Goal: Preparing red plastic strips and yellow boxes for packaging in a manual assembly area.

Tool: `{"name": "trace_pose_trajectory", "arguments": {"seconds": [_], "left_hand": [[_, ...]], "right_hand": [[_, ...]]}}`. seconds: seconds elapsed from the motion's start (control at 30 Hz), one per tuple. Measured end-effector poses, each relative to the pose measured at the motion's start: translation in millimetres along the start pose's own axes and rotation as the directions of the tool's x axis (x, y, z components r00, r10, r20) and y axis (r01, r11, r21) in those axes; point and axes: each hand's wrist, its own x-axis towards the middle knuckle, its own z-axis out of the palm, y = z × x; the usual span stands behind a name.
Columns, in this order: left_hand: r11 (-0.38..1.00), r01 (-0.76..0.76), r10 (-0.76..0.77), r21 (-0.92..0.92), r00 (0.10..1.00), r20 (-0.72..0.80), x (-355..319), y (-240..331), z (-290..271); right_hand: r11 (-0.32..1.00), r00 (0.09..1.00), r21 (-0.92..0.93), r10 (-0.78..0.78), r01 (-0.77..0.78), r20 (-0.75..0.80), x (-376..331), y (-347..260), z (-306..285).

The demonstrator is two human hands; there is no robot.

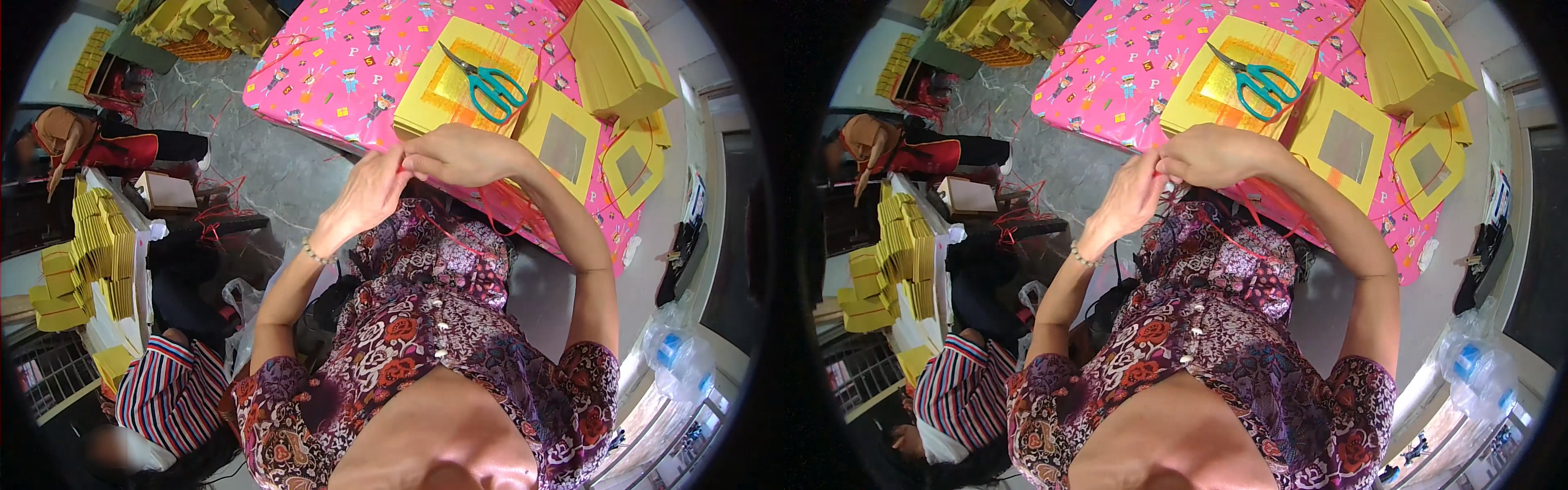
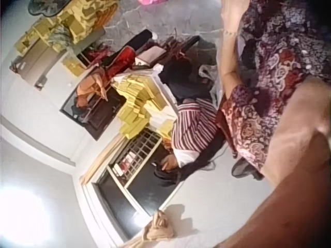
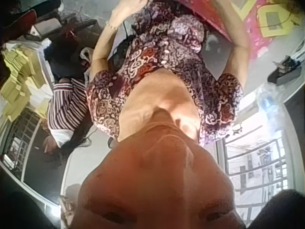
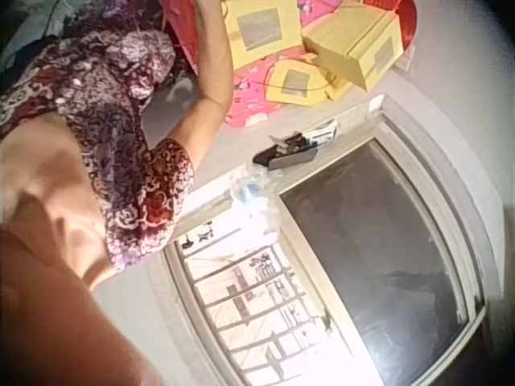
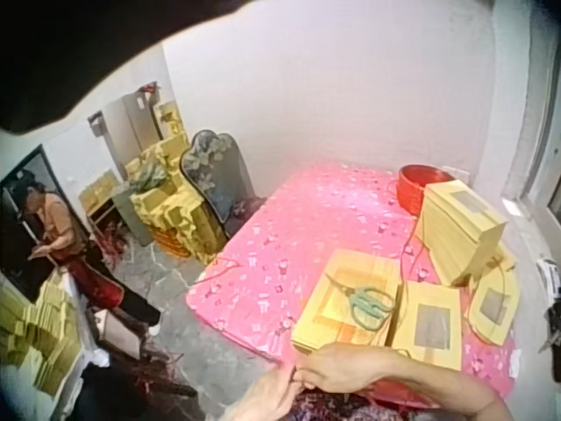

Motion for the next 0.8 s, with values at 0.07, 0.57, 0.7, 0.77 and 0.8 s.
{"name": "trace_pose_trajectory", "arguments": {"seconds": [0.07,0.57,0.7,0.77,0.8], "left_hand": [[0.999,-0.042,0.043,0.032,0.999,-0.029,0,0,8],[0.926,0.289,-0.301,0.243,0.954,0.012,-63,-58,-30],[0.936,0.219,-0.285,0.274,0.93,0.231,-37,-28,-55],[0.962,0.011,-0.048,0.272,0.99,0.13,-18,-1,-51],[0.987,-0.04,0.013,0.159,0.986,0.166,-7,15,-52]], "right_hand": [[0.999,0.999,0.05,0.013,-0.016,0.051,-4,-3,-2],[0.987,0.988,-0.04,0.151,-0.153,-0.043,-65,18,-30],[0.949,0.982,-0.269,0.136,-0.167,-0.128,-57,-22,-16],[0.957,0.977,-0.245,0.117,-0.159,-0.176,-50,-32,-2],[0.963,0.982,-0.234,0.093,-0.131,-0.166,-45,-35,4]]}}
